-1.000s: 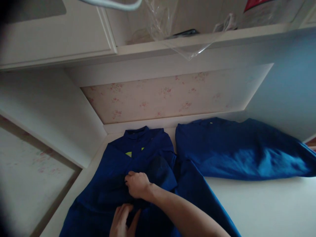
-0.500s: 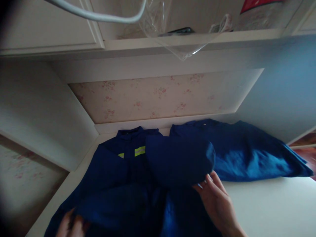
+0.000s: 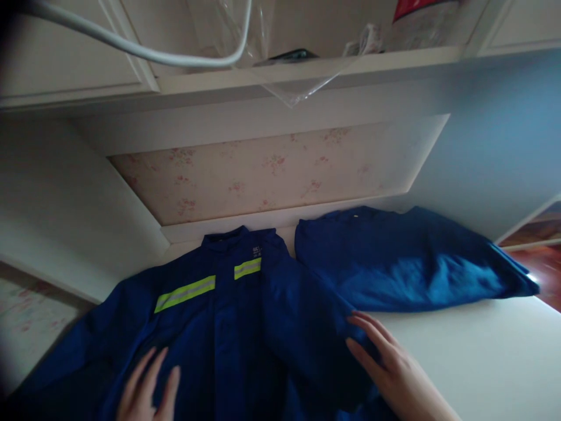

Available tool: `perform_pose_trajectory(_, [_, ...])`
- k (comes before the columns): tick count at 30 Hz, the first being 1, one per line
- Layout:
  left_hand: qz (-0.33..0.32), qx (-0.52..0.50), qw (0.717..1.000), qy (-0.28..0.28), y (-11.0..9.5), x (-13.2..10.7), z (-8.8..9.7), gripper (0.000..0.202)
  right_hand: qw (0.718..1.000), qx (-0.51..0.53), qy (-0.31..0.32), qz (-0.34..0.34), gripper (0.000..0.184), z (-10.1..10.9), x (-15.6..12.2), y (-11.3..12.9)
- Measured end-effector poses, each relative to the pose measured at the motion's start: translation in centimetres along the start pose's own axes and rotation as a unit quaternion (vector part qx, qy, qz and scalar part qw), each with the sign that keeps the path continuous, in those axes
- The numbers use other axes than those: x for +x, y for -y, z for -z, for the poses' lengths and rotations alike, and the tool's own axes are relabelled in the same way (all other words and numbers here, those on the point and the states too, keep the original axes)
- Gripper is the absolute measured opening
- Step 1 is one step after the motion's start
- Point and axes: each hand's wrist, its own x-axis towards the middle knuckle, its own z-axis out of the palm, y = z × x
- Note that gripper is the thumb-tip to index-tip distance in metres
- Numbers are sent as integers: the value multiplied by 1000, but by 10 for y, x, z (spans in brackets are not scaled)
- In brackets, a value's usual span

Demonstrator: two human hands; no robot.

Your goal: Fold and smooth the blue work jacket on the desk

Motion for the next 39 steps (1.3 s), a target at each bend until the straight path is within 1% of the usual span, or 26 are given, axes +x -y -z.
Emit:
perform_pose_trajectory(2, [-4,42,999,34,-15,6,-22,59,992,-115,-26,35,58,-15,16,3])
perform_pose_trajectory(4, [-4,111,990,87,-19,12,-36,57,982,-177,-3,72,58,-38,17,8])
perform_pose_trajectory(5, [-6,140,984,108,-15,16,-39,56,978,-186,13,92,56,-49,14,12])
perform_pose_trajectory(8, [-33,190,971,144,14,28,-36,55,979,-156,39,126,50,-71,-3,26])
perform_pose_trajectory(10, [-50,218,961,160,39,36,-29,54,988,-87,57,117,43,-70,-12,28])
perform_pose_trajectory(12, [-76,247,949,182,60,42,-22,53,994,-15,62,87,39,-56,-17,12])
perform_pose_trajectory(13, [-88,261,942,193,68,44,-20,53,997,6,51,65,38,-44,-19,-3])
perform_pose_trajectory(15, [-106,281,930,210,78,46,-17,55,1000,5,5,14,39,-16,-20,-46])
perform_pose_trajectory(17, [-112,291,926,212,83,47,-17,56,997,-50,-49,-30,41,16,-21,-91])
perform_pose_trajectory(18, [-113,292,926,210,83,47,-18,56,992,-92,-75,-35,43,32,-19,-109])
perform_pose_trajectory(19, [-114,290,928,206,82,46,-18,55,985,-137,-100,-33,44,46,-16,-122])
perform_pose_trajectory(20, [-116,284,930,203,80,46,-19,54,975,-181,-128,-24,46,57,-10,-128])
perform_pose_trajectory(21, [-113,274,935,196,77,46,-20,52,963,-216,-161,-10,48,66,-1,-128])
perform_pose_trajectory(23, [-94,234,954,161,63,46,-21,48,944,-247,-216,33,50,73,25,-112])
perform_pose_trajectory(24, [-83,200,967,136,53,45,-22,47,941,-249,-223,61,51,72,41,-100])
perform_pose_trajectory(25, [-76,155,978,112,40,44,-23,46,940,-252,-210,90,52,67,58,-87])
perform_pose_trajectory(26, [-75,103,987,94,25,42,-25,46,942,-259,-178,115,54,61,74,-75])
perform_pose_trajectory(27, [-79,50,992,82,8,40,-26,45,945,-271,-128,132,58,54,90,-66])
perform_pose_trajectory(29, [-97,-42,991,81,-31,31,-28,41,945,-297,-22,136,63,39,114,-56])
perform_pose_trajectory(30, [-102,-75,988,86,-50,26,-29,39,945,-299,14,134,62,34,123,-55])
perform_pose_trajectory(31, [-105,-103,985,95,-70,21,-30,38,948,-287,32,135,57,31,130,-56])
perform_pose_trajectory(32, [-104,-131,980,112,-88,15,-30,38,954,-266,31,136,50,31,136,-58])
perform_pose_trajectory(34, [-86,-198,965,151,-121,7,-31,40,968,-217,-11,128,37,38,145,-61])
perform_pose_trajectory(35, [-72,-233,954,173,-136,5,-32,41,972,-198,-42,115,36,45,150,-62])
perform_pose_trajectory(37, [-39,-304,926,219,-160,4,-32,45,975,-180,-113,70,41,65,161,-57])
perform_pose_trajectory(39, [-6,-369,891,264,-179,7,-33,49,967,-168,-192,28,49,92,173,-47])
